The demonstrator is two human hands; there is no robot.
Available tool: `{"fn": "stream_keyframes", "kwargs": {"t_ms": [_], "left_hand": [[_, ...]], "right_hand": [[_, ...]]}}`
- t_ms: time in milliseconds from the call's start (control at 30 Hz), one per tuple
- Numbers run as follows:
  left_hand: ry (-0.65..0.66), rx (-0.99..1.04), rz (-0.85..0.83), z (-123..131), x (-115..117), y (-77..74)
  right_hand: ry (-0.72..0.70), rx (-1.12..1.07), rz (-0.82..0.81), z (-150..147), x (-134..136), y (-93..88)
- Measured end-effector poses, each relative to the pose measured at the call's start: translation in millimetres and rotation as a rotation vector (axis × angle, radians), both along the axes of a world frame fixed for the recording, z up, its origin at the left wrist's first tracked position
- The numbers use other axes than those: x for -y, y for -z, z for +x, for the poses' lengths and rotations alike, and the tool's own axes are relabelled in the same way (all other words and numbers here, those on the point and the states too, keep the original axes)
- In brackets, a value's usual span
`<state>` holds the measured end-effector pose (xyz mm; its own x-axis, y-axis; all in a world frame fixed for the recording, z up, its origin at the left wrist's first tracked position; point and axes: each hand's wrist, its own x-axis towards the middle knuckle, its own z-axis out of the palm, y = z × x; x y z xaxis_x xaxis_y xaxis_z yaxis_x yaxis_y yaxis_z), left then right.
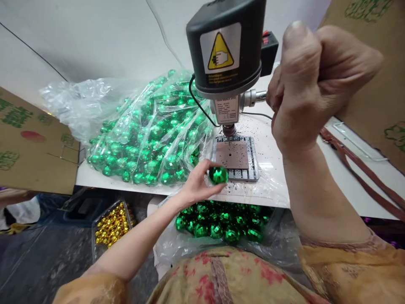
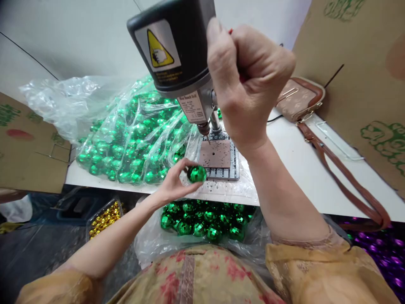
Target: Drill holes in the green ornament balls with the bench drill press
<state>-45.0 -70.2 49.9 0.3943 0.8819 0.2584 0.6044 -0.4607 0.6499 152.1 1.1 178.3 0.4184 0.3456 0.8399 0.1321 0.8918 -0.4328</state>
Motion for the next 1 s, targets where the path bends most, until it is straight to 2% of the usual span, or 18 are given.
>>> {"fn": "stream_keyframes", "kwargs": {"t_ms": [67,133,200,267,367,467,567,667,833,933,1000], "left_hand": [[0.195,-0.244,-0.205,-18.4,27.2,-11.0],[0.344,-0.513,-0.319,-33.5,52.4,-13.1],[0.411,-0.655,-0.331,-43.0,69.3,-8.7],[0.385,-0.613,-0.254,-46.3,72.6,-3.3],[0.21,-0.374,-0.001,-43.8,48.1,-0.5],[-0.04,-0.26,0.214,-39.5,-2.2,-0.3],[-0.139,-0.429,0.174,-36.4,-54.5,3.6],[-0.237,-0.643,0.111,-32.3,-89.1,10.7],[-0.42,-0.718,0.008,-26.8,-110.6,18.6],[-0.44,-0.703,-0.024,-28.1,-114.0,14.0],[-0.414,-0.624,-0.016,-29.7,-111.5,6.5]], "right_hand": [[0.011,0.005,-0.003,-0.7,0.2,-0.1],[0.013,0.004,-0.002,-1.5,0.1,-0.4],[0.005,-0.005,0.009,-2.1,-0.2,-0.3],[-0.006,-0.021,0.039,-2.4,-0.8,0.5],[-0.008,-0.033,0.036,-2.1,-1.5,2.5],[-0.006,-0.037,0.017,-1.1,-2.7,4.2],[-0.014,-0.044,0.061,-0.4,-4.3,4.8],[-0.021,-0.042,0.071,-0.9,-3.6,4.6],[-0.056,-0.04,0.014,-2.5,0.9,3.7],[-0.057,-0.036,0.045,-1.9,0.6,4.0],[-0.04,-0.015,0.067,-1.0,0.0,4.7]]}}
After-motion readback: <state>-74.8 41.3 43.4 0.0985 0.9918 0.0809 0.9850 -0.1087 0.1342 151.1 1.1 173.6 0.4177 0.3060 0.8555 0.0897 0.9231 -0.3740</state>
